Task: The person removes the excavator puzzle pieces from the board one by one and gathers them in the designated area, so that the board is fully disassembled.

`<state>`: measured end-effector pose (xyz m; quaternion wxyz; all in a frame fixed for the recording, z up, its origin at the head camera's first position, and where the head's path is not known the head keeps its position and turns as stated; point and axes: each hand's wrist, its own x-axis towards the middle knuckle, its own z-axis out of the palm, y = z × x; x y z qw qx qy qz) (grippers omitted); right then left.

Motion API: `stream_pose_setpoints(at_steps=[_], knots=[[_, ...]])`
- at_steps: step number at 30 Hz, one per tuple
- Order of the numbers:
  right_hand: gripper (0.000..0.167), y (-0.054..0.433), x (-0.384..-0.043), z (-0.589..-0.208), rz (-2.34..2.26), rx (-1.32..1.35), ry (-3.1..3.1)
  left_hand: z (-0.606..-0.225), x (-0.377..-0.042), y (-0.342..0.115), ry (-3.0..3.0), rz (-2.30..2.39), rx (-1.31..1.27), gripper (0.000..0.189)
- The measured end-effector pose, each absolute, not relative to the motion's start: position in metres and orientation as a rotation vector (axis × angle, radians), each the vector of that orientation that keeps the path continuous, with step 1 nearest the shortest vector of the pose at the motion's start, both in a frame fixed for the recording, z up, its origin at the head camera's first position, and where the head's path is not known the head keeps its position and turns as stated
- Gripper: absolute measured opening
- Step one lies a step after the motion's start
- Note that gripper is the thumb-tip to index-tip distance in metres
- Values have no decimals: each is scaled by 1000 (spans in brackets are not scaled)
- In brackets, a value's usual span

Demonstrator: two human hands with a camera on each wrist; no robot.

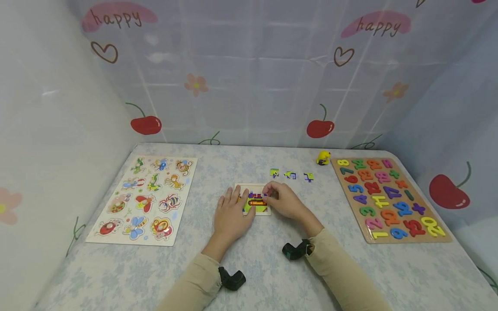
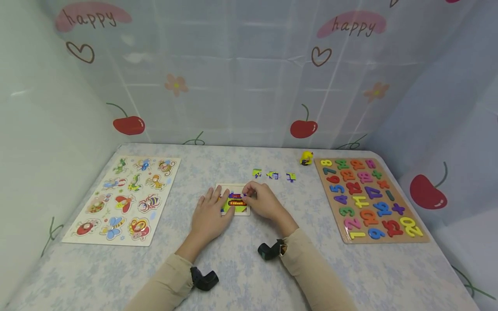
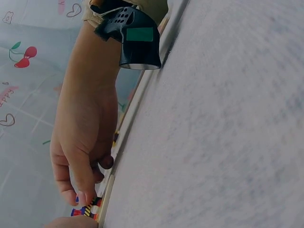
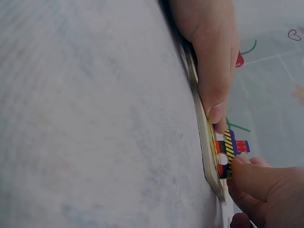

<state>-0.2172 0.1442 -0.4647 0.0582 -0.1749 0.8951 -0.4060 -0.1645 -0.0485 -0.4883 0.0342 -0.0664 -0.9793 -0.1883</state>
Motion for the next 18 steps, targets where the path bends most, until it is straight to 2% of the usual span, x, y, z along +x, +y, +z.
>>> stream_pose_setpoints(at_steps=[18], knots=[[7,146,-217,-462,-1251,-435,2695,-488,-165,-48,-3017,-570,-200,63]])
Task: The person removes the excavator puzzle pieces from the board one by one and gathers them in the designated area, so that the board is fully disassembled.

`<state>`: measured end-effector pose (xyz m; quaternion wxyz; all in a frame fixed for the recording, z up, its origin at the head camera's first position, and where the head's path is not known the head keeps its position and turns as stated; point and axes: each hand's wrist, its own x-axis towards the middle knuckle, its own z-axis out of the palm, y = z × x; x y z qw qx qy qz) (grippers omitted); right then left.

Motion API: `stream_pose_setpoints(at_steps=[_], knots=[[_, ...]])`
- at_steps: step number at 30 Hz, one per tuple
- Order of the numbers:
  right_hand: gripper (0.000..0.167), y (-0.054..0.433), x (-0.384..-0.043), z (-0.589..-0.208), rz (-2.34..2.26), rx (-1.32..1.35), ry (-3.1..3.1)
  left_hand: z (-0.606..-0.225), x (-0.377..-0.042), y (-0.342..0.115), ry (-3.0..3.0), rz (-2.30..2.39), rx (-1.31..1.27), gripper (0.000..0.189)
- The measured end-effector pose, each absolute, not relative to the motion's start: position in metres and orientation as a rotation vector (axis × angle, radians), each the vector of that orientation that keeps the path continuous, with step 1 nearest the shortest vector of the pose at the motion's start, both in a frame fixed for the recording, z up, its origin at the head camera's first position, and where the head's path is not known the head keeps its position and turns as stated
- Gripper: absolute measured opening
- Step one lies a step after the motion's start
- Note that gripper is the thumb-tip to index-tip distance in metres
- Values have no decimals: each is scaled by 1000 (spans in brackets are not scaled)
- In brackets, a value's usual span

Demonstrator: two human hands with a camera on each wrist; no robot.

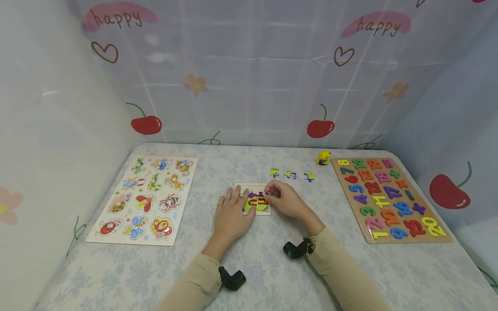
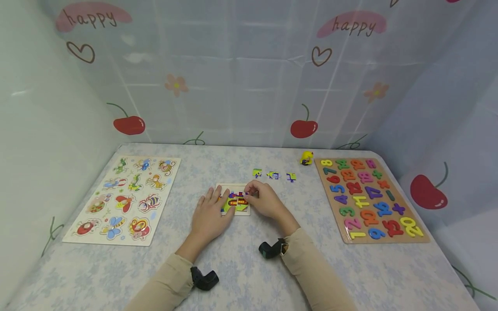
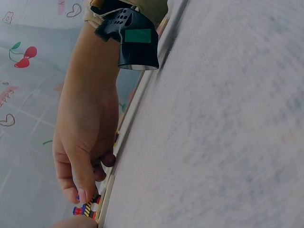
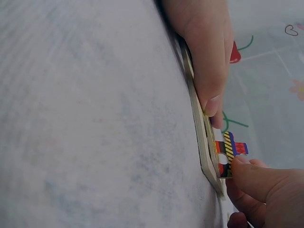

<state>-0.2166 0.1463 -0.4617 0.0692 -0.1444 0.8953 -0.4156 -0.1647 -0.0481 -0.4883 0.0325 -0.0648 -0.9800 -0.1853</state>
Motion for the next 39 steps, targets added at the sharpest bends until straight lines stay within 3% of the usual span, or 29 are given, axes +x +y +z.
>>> stream_pose_setpoints(at_steps=[22,39], knots=[[8,142,-219,-464,-1235,-445,2711,-486,-168,-43,-2992,-544,-153,73],[12,159,-216,-454,-1282,-245,2752,-488,-166,-44,-2972,-580,-150,72]])
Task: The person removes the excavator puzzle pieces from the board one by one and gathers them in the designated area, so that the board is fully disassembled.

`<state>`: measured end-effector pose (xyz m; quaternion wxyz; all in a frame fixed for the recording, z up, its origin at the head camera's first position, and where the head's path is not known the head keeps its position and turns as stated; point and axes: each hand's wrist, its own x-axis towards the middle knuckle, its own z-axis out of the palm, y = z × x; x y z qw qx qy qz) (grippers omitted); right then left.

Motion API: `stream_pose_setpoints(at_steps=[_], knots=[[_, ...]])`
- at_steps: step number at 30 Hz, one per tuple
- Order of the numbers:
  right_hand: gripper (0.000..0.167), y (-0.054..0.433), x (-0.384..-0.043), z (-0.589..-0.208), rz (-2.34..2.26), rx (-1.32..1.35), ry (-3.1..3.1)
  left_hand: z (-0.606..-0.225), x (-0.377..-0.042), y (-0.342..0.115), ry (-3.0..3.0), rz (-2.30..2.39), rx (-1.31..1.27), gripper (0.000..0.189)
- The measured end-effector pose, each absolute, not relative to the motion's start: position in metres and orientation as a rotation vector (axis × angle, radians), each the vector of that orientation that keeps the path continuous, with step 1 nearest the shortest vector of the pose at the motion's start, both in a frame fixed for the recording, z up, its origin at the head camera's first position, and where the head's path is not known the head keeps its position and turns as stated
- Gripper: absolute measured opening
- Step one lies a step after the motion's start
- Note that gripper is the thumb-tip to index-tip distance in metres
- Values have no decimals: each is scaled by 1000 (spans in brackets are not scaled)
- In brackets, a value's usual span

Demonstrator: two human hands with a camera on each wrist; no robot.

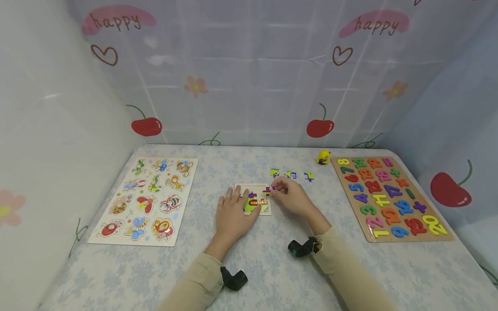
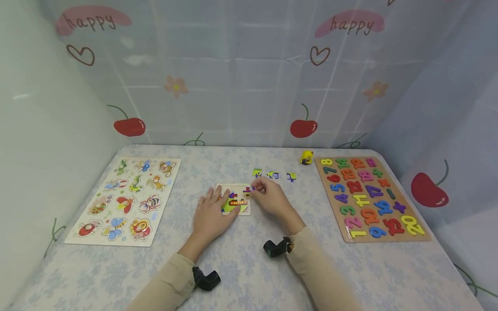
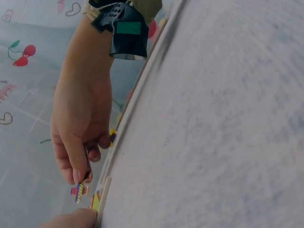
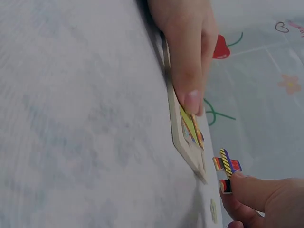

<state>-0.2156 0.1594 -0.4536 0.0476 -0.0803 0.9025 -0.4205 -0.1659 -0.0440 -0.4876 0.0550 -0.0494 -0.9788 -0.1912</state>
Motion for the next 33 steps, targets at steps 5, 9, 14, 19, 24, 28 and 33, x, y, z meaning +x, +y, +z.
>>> stream_pose_setpoints(at_steps=[5,9,14,19,24,28,33], knots=[[17,191,-217,-449,-1222,-153,2777,-488,-164,-45,-2971,-592,-146,72],[20,224,-218,-449,-1118,-105,2813,-488,-163,-46,-2957,-612,-154,71],[23,260,-215,-449,-993,-69,2850,-487,-163,-46,-2964,-616,-154,72],[23,277,-214,-449,-972,-25,2870,-486,-163,-46,-2951,-625,-158,72],[21,278,-214,-452,-961,3,2890,-487,-163,-47,-2945,-631,-164,72],[20,275,-212,-454,-936,27,2929,-488,-163,-47,-2953,-641,-160,73],[20,272,-212,-453,-889,40,2958,-489,-164,-45,-2959,-647,-151,73]])
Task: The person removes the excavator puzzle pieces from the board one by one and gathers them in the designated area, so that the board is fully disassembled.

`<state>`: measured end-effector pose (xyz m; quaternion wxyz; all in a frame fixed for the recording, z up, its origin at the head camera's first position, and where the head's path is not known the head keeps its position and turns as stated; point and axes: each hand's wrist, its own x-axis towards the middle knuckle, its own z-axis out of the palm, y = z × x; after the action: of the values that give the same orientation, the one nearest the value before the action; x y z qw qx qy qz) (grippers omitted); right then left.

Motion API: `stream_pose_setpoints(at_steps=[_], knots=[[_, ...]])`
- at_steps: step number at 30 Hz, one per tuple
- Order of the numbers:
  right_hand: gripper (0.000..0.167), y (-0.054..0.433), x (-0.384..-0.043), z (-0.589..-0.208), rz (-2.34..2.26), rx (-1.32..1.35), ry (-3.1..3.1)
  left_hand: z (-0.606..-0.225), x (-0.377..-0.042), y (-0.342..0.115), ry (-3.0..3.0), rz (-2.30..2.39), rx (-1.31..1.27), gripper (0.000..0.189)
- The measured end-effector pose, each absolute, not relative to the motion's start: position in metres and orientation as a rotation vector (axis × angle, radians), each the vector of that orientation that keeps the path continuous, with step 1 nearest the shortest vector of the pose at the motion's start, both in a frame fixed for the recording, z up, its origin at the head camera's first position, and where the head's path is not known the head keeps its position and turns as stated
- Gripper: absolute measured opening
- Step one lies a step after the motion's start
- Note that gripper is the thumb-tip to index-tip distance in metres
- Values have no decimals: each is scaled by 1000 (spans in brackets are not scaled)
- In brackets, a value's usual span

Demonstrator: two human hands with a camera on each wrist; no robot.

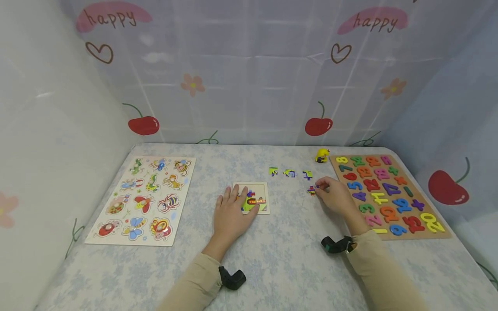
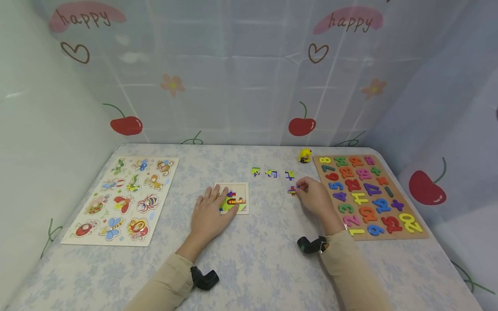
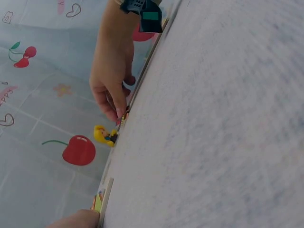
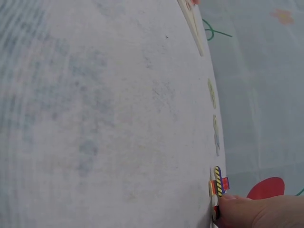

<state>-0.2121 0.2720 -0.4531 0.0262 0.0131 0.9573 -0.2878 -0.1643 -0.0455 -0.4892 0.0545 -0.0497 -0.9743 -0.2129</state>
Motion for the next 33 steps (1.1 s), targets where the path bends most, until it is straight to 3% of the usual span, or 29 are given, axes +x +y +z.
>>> stream_pose_setpoints(at_steps=[17,33], knots=[[25,263,-211,-447,-669,-12,3113,-490,-164,-46,-2952,-635,-164,71],[30,214,-198,-440,-918,-146,2995,-486,-161,-47,-2947,-667,-178,65]])
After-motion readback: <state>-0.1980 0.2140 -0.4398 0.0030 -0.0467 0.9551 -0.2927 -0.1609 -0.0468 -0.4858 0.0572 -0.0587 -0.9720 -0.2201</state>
